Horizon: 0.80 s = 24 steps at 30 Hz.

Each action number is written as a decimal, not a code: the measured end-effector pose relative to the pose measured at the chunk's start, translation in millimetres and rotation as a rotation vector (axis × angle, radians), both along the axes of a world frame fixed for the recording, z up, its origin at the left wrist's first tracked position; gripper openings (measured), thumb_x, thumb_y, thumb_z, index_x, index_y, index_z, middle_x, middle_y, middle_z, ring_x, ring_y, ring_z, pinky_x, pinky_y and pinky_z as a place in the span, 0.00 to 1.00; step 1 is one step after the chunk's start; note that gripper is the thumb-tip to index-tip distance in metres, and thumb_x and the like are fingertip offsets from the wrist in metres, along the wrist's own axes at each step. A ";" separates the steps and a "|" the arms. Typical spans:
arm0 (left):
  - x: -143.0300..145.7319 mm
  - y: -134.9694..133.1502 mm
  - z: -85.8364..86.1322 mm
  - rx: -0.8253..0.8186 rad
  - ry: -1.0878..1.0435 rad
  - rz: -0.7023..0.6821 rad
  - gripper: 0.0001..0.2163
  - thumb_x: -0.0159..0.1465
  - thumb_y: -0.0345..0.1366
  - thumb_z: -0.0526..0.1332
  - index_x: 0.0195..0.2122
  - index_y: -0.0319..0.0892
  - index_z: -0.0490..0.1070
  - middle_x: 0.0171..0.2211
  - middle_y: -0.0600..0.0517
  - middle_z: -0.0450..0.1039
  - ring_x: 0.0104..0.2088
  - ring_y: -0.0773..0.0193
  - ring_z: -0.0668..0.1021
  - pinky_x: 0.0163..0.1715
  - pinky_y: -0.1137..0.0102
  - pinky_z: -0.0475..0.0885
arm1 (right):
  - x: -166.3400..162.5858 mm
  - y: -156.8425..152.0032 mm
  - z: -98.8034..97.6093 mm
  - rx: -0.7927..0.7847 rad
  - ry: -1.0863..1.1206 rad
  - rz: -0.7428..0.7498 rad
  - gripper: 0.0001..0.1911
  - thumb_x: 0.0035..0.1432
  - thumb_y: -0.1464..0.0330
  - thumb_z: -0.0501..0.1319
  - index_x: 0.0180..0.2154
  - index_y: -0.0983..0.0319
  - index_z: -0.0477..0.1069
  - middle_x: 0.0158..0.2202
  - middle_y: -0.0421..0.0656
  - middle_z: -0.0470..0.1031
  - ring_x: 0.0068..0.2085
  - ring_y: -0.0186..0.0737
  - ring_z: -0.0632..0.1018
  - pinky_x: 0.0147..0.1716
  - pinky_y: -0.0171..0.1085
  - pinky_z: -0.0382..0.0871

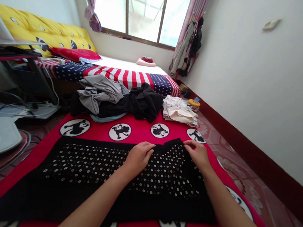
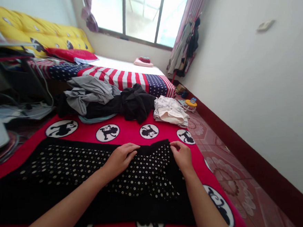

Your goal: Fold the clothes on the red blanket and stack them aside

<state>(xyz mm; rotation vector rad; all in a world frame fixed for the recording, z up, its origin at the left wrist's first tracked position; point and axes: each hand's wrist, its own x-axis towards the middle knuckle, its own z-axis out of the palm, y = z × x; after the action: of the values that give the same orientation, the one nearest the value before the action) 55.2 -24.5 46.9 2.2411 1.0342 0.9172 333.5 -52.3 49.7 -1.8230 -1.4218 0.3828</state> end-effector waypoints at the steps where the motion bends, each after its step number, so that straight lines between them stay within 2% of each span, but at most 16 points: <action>1: 4.3 6.9 -2.4 0.001 0.000 0.009 0.13 0.66 0.32 0.53 0.46 0.41 0.76 0.44 0.48 0.77 0.45 0.59 0.77 0.49 0.65 0.71 | 7.2 4.8 0.7 0.032 -0.014 -0.020 0.10 0.51 0.65 0.58 0.33 0.60 0.76 0.34 0.44 0.80 0.36 0.44 0.78 0.43 0.42 0.70; 3: 11.6 18.1 -9.4 -0.013 -0.005 0.013 0.13 0.65 0.28 0.53 0.43 0.41 0.77 0.42 0.48 0.78 0.43 0.59 0.78 0.47 0.66 0.72 | 18.5 15.8 -0.5 0.045 -0.011 -0.027 0.09 0.48 0.68 0.59 0.32 0.61 0.76 0.35 0.46 0.80 0.39 0.45 0.78 0.46 0.44 0.69; 6: 18.9 24.7 -22.4 -0.029 0.012 0.007 0.14 0.64 0.24 0.53 0.42 0.42 0.77 0.42 0.50 0.78 0.43 0.61 0.78 0.46 0.67 0.72 | 25.5 33.9 -9.0 0.011 0.030 0.003 0.14 0.43 0.72 0.61 0.36 0.63 0.76 0.35 0.47 0.80 0.36 0.43 0.79 0.42 0.43 0.72; 9: 20.4 23.1 -29.3 -0.015 0.069 0.032 0.13 0.64 0.25 0.55 0.43 0.44 0.76 0.45 0.51 0.77 0.45 0.60 0.77 0.48 0.66 0.70 | 23.1 48.1 -18.9 -0.003 0.078 0.072 0.20 0.41 0.73 0.62 0.41 0.63 0.75 0.32 0.45 0.80 0.31 0.39 0.79 0.35 0.40 0.74; 11: 19.5 22.2 -28.3 -0.003 0.128 0.079 0.12 0.64 0.28 0.57 0.46 0.44 0.75 0.45 0.50 0.76 0.45 0.58 0.76 0.48 0.64 0.70 | 21.3 51.8 -22.1 0.008 0.099 0.122 0.19 0.41 0.72 0.62 0.40 0.63 0.75 0.31 0.43 0.79 0.30 0.39 0.78 0.34 0.39 0.74; 13: 19.0 22.6 -25.5 -0.005 0.210 0.148 0.12 0.63 0.32 0.60 0.47 0.43 0.75 0.41 0.48 0.76 0.44 0.55 0.76 0.46 0.62 0.70 | 22.8 49.6 -22.7 0.046 0.107 0.133 0.14 0.43 0.69 0.61 0.36 0.62 0.76 0.30 0.42 0.79 0.32 0.39 0.78 0.36 0.39 0.73; 16: 20.4 24.0 -24.1 -0.027 0.277 0.244 0.08 0.61 0.34 0.62 0.42 0.43 0.76 0.36 0.48 0.75 0.41 0.54 0.75 0.43 0.62 0.70 | 30.4 39.3 -25.7 0.126 0.100 0.040 0.12 0.46 0.66 0.58 0.33 0.63 0.74 0.32 0.44 0.79 0.34 0.41 0.78 0.37 0.39 0.72; 18: 21.7 24.5 -26.4 -0.026 0.252 0.280 0.06 0.60 0.33 0.63 0.39 0.43 0.75 0.35 0.49 0.74 0.40 0.55 0.75 0.43 0.62 0.70 | 34.8 32.3 -32.1 0.147 0.084 -0.027 0.12 0.45 0.66 0.56 0.32 0.63 0.73 0.31 0.45 0.78 0.33 0.42 0.77 0.36 0.40 0.71; 21: 20.4 24.4 -29.4 0.009 0.182 0.307 0.05 0.59 0.31 0.64 0.37 0.43 0.74 0.35 0.50 0.73 0.41 0.56 0.75 0.43 0.62 0.70 | 36.1 27.1 -40.4 0.117 0.034 -0.042 0.12 0.44 0.68 0.55 0.31 0.62 0.74 0.29 0.44 0.78 0.31 0.42 0.78 0.36 0.41 0.71; 24: 15.9 20.7 -24.2 0.089 0.051 0.276 0.05 0.60 0.29 0.63 0.37 0.42 0.74 0.37 0.49 0.73 0.42 0.57 0.74 0.45 0.63 0.70 | 30.6 25.8 -29.2 0.078 -0.043 -0.030 0.13 0.41 0.72 0.55 0.30 0.60 0.76 0.30 0.43 0.78 0.34 0.44 0.78 0.40 0.45 0.71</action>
<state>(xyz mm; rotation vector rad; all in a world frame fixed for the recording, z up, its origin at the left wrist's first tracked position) 71.1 -3.9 22.7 2.2392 1.3768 1.0425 364.1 -26.5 20.5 -1.7975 -1.4168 0.2710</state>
